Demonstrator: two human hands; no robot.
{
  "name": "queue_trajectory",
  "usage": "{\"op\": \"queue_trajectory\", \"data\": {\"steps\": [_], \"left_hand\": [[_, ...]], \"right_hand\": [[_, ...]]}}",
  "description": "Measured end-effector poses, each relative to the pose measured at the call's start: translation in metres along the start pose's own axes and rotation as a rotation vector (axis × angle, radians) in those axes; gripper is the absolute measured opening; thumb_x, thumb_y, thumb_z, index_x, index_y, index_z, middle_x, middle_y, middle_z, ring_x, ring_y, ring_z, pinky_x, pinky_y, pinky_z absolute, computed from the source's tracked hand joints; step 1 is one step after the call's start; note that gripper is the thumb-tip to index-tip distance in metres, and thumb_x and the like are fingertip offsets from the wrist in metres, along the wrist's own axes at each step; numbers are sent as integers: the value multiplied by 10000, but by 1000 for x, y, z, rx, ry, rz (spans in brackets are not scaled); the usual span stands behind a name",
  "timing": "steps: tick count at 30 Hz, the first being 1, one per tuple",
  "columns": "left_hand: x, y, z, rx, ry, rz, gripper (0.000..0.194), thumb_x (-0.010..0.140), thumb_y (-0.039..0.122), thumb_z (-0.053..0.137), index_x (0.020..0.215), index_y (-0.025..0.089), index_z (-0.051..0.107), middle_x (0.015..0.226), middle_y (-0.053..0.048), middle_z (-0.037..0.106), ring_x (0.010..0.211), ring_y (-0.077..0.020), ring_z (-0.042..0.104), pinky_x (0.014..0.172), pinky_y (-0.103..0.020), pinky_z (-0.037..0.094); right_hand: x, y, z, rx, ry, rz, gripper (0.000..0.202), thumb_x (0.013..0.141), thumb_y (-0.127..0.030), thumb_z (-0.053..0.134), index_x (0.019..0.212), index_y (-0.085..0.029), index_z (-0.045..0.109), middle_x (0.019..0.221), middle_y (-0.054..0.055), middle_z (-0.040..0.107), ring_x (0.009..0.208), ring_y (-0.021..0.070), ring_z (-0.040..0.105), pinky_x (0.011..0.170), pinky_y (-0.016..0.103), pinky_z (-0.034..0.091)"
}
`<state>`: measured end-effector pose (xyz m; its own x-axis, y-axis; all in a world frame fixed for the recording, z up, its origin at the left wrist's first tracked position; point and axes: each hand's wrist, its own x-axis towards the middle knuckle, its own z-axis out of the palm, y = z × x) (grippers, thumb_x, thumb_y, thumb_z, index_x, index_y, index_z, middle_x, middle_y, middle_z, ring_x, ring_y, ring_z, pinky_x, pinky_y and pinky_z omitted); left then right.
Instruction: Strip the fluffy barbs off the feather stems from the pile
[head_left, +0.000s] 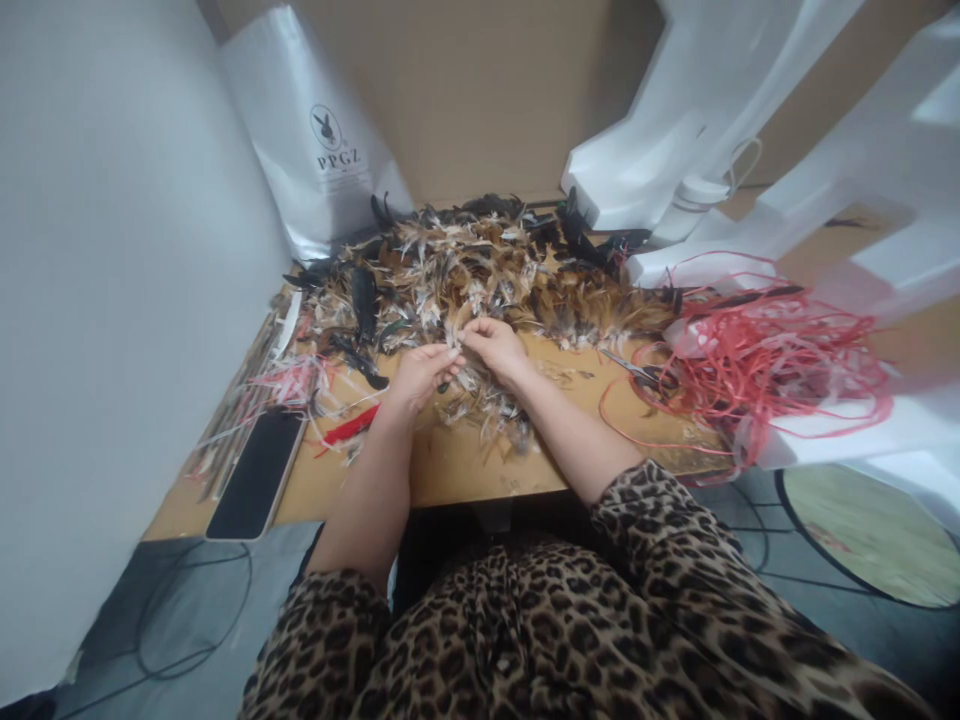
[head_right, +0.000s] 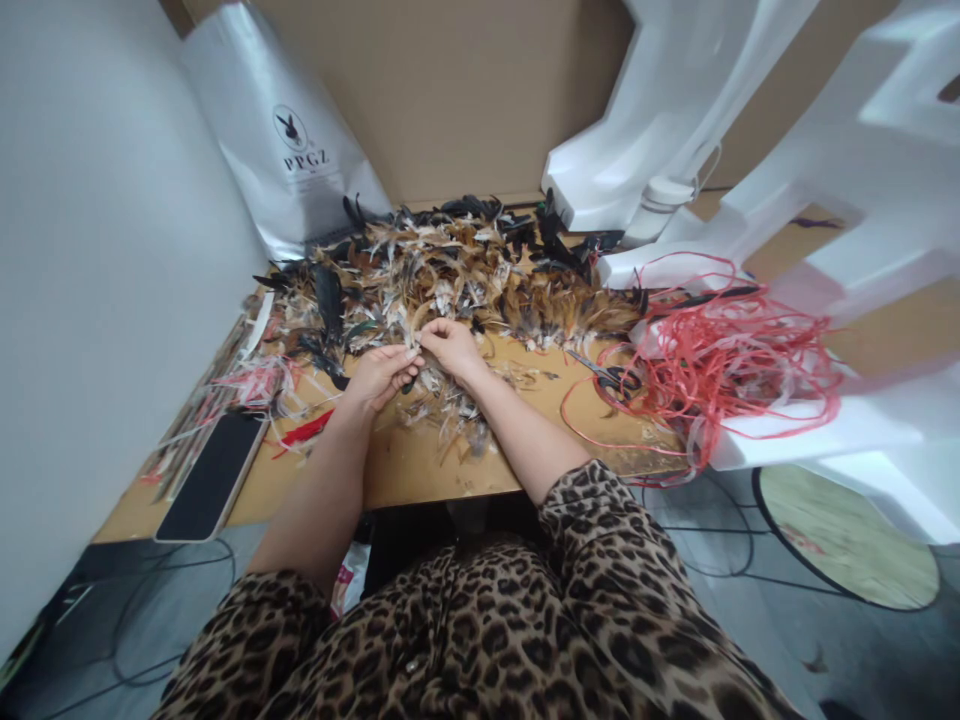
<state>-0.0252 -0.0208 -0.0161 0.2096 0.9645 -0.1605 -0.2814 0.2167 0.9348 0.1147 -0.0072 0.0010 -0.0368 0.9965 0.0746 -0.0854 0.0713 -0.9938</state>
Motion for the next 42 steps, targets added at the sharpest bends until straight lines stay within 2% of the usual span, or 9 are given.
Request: {"op": "queue_trajectory", "data": {"steps": [7,11,15,23,27,31,36,39,42], "left_hand": [[0,1,-1,15,-10,26,193,609,245,721,686,90,636,635,-41,637,479,-34,517,445,-129,390],[0,3,-1,-1,6,42,192,607,239,718,693,89,634,637,-39,636,475,-33,515,440,-130,383],[0,3,1,2,24,45,201,598,236,723,694,82,635,637,-45,641,469,-32,515,442,-134,386],[2,0,-1,60,48,68,178,614,234,710,702,91,651,620,-43,643,454,-34,507,423,-133,377],[2,1,-3,56,66,80,198,606,255,717,692,94,641,623,-41,640,453,-32,507,425,-133,376],[3,2,-3,4,146,104,228,587,268,730,687,100,614,643,-42,649,462,-31,514,421,-130,373],[4,3,-3,-23,171,120,242,584,272,731,698,103,601,646,-38,652,468,-30,518,421,-125,371],[3,4,-3,-48,165,120,231,587,260,729,699,105,599,643,-34,652,473,-31,520,431,-127,375],[2,5,-3,-100,142,128,215,596,238,725,720,106,610,656,-31,656,492,-31,529,444,-127,378]], "right_hand": [[-1,-1,-2,93,-70,84,300,576,-413,677,685,-145,596,543,-42,537,480,54,416,516,201,340],[-1,1,-1,59,-80,124,331,524,-397,719,714,-145,619,588,-31,579,511,62,461,551,208,372],[-1,4,1,65,-63,101,309,514,-378,724,682,-144,612,615,-26,596,557,72,495,597,214,401],[-2,6,3,33,-50,52,238,561,-353,690,667,-150,625,621,-18,606,568,75,499,588,204,405],[1,-1,-12,-147,-112,47,291,601,-399,651,739,-144,657,590,-12,599,509,69,460,532,203,375],[7,-2,-29,-582,-184,-79,171,615,-319,623,620,-152,659,568,-2,597,522,86,470,525,211,340],[7,3,-29,-932,-265,-119,80,607,-261,607,602,-199,657,575,-5,605,530,109,483,528,232,311],[7,4,-27,-952,-224,-129,70,607,-235,602,554,-200,632,562,1,597,536,113,485,541,238,315],[10,1,-30,-665,-130,-55,76,616,-239,598,575,-176,605,544,0,580,503,95,471,515,223,332]]}}
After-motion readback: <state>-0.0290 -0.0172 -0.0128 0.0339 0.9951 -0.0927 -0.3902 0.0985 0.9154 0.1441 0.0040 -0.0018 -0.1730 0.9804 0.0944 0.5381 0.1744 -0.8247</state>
